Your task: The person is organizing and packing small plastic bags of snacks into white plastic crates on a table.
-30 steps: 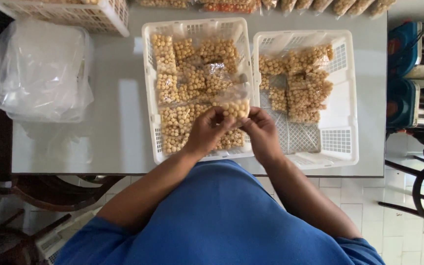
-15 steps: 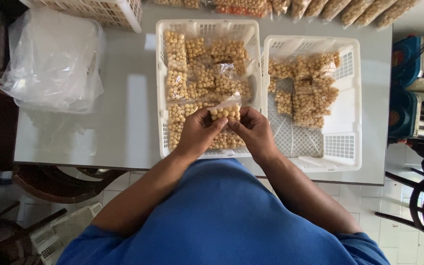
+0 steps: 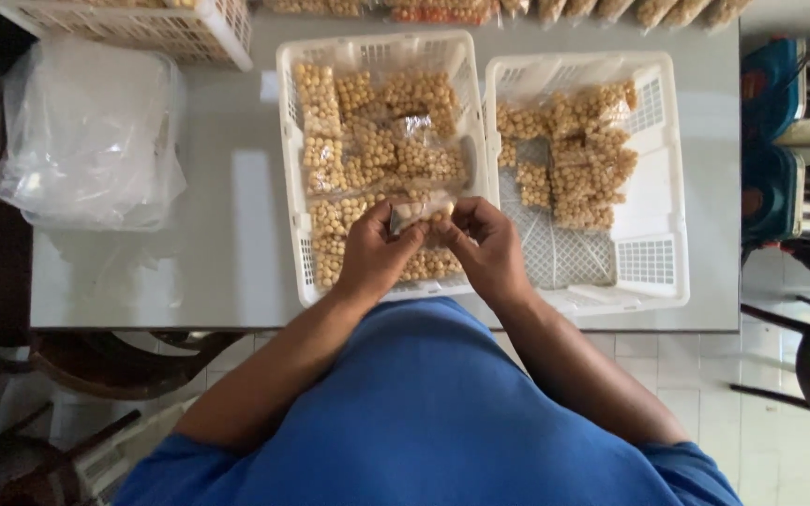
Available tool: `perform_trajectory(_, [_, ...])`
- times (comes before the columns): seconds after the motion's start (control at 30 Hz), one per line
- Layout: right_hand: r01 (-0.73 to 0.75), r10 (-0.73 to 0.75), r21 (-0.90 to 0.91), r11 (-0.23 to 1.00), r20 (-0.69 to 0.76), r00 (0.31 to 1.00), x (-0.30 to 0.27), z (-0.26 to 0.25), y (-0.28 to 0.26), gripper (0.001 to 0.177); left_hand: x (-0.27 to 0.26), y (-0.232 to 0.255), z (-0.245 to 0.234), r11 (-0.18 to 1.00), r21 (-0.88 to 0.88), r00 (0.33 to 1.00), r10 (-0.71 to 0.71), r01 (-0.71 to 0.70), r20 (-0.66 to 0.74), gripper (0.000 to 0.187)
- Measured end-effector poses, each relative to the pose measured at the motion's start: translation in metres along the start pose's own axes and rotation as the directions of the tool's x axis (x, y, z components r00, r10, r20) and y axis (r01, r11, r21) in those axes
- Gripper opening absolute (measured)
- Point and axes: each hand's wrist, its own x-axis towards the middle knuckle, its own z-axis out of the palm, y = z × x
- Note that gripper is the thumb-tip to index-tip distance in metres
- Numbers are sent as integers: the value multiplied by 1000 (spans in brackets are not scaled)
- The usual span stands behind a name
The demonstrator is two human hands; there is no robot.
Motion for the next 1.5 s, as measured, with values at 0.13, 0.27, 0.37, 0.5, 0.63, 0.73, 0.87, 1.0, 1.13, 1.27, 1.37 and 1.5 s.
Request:
perform_trajectory(0.13, [-50,48,71,996,34,998,1,-5,9,21,-4,10,4,1000,14,1000,-8,7,29,29])
perform_trajectory(0.27, [-100,92,228,969,44,995,-3,-3,19,33,-11,23,14,997,-82,1000,-9,9,10,33])
perform_trajectory(0.37, [-43,44,174,984,1,999,1,-4,33,43,-10,13,12,996,-91,1000,1,-1,-10,32])
perform_trajectory(0.5, [199,-207,-345,917,14,978,2,-4,15,14,-1,-11,11,994,-97,995,35,-44,-91,26])
perform_trajectory(0.63, [168,-150,-358,918,78,986,-6,0,23,56,-13,-6,11,999,-33,999,23,-22,36,74])
perform_trajectory(0.73, [-44,45,-10,999,88,995,-4,-2,36,38,-21,3,14,995,53,992,84,-89,96,72])
perform_trajectory(0.87, [-167,192,414,895,-18,981,2,-2,47,30,-16,-9,10,941,259,976,203,-218,83,58])
perform_trajectory(1.0, [-171,161,567,805,68,985,-1,5,50,34,-6,-10,5,989,146,999,16,-10,-43,52])
perform_trajectory(1.13, [-171,126,568,805,118,985,-6,10,46,33,1,-21,2,997,70,1000,-20,20,-5,45])
perform_trajectory(1.27, [-230,172,462,857,164,971,-9,6,58,32,5,-20,-2,996,88,1000,-28,28,5,38])
perform_trajectory(1.37, [-266,223,319,910,166,961,-7,5,70,39,10,-28,-10,978,199,998,-66,62,13,35])
perform_trajectory(1.5, [-273,245,208,939,149,958,-1,-2,79,76,51,-65,-36,880,457,990,-84,129,-118,38])
